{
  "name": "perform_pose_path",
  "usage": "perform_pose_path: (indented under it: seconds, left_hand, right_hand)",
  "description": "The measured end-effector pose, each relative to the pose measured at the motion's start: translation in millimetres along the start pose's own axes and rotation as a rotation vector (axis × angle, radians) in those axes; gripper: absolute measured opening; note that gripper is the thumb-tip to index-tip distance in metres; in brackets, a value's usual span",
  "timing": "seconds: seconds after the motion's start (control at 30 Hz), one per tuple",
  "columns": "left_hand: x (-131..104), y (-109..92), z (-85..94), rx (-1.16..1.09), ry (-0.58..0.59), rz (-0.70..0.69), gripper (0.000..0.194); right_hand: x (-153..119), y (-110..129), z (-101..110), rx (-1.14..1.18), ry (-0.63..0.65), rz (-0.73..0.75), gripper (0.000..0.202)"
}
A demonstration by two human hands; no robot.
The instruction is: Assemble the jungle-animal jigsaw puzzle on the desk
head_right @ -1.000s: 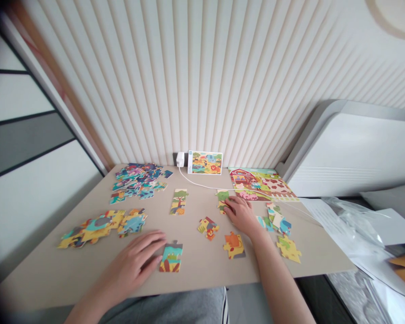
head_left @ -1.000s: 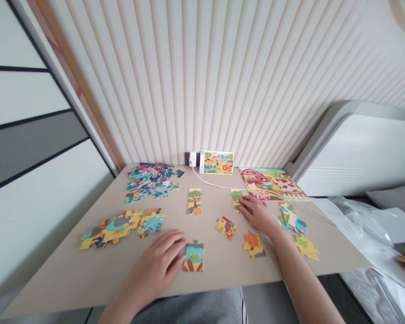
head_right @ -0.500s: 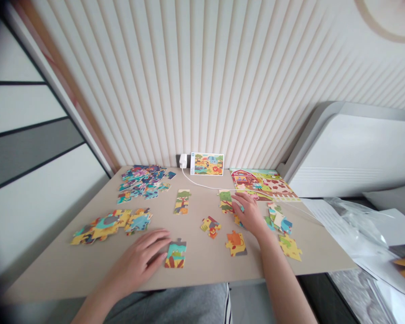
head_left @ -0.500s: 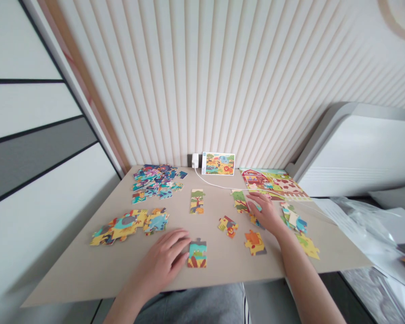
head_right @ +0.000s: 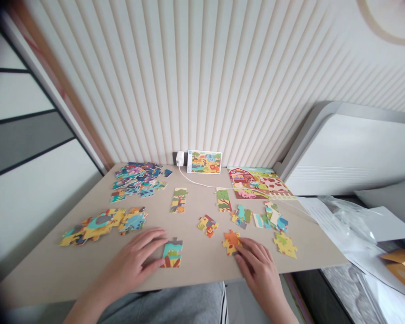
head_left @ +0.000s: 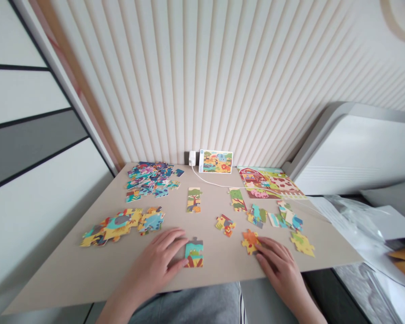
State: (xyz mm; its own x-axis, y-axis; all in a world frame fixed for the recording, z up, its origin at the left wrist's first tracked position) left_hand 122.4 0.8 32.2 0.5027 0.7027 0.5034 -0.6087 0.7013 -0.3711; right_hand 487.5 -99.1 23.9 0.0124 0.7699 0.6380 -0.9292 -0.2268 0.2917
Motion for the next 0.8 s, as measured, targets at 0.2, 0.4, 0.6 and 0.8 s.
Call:
perform_pose_path:
  seconds: [0.2,0.4,0.6,0.8]
  left_hand:
    - [-0.5,0.9,0.2,0.016,-0.02,-0.013,0.039]
    - [-2.2,4.4,-1.8,0.02,-0.028,-0.022,0.042]
    - [-2.2,5.1,-2.1,0.035,-0.03,-0.034,0.041]
    - [-2.3,4.2,-1.5,0.052,-0.031,-0.035,0.041]
  right_hand:
    - [-6.7,5.1,-4.0,-0.05,0.005,-0.024,0.021]
    - [-3.3,-4.7,-0.5,-0.035,0.023,-0.096,0.028]
    - [47.4,-50.6,-4.2,-0.174,-0.011,-0.123,0.039]
    - [81.9,-78.1,-31.3,-0.211,0.024,-0.059,0.047]
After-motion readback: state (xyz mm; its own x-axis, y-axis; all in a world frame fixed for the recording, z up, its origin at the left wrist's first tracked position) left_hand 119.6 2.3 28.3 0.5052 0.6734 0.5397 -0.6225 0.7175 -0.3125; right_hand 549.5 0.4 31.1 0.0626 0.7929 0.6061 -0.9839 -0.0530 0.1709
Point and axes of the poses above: each hand's wrist, its own x-axis towards the middle knuckle, its own z-axis out of the back of the hand, y = z × x, the point moved 5 cm from there along x, towards the middle knuckle, and after that the axes turned 15 degrees about -y, right-handed, at the moved point
